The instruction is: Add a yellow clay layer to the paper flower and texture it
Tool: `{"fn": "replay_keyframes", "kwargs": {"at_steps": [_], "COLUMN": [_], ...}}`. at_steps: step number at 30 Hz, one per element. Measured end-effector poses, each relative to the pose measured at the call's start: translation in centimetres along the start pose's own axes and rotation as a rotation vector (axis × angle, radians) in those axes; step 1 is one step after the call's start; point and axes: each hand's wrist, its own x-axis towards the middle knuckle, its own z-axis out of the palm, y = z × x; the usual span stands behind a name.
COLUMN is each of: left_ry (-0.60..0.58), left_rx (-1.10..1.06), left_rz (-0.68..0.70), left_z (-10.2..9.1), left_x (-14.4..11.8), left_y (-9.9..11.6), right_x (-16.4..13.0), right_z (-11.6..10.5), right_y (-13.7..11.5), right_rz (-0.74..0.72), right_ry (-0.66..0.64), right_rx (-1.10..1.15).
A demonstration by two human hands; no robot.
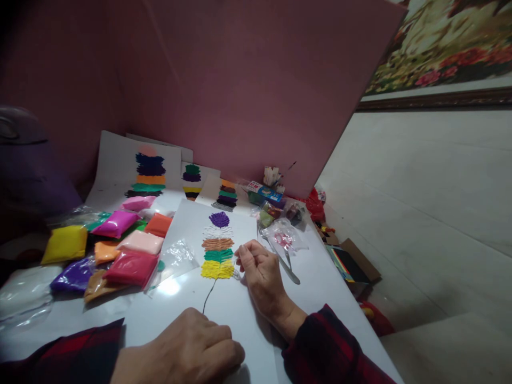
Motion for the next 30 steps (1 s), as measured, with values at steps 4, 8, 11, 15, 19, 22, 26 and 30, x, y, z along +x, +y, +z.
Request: {"fn": "replay_keyframes", "kwargs": {"at_steps": [4,8,11,15,19,22,26,30], "left_ry": [-0.004,-0.012,-0.024,-0.036,-0.047,-0.047,-0.04,-0.028], "left_rx": [-0.005,0.005,0.0,0.004,-0.001,0.004,0.009,-0.003], "left_rz": [-0.009,-0.014,-0.016,-0.008,-0.004,-0.002,0.002,-0.013], "left_z": [-0.05,0.02,0.02,0.01,0.01,0.03,0.09,0.09], "left_x": [0.11,0.14,0.09,0.16,0.29,0.24,0.07,0.1], "left_y": [0.01,0.0,-0.01,-0.11,-0.29,-0.27,-0.11,-0.05], "right_x": [-0.02,-0.04,-0.06,-0.11,-0.15,-0.11,-0.04,-0.03], "right_z": [0.05,0.12,0.11,0.09,0.14,0.19,0.2,0.15], "right_y": [-0.04,0.1,0.2,0.25,0.25,0.23,0.09,-0.02], "right_rz": [0.011,0.03,0.041,0.025,0.035,0.026,0.03,0.032], "right_ry": [-0.014,-0.037,-0.047,-0.043,-0.047,-0.048,-0.043,-0.054], "right_rx": [0.001,0.006,0.01,-0.005,0.009,-0.004,-0.004,-0.016]}}
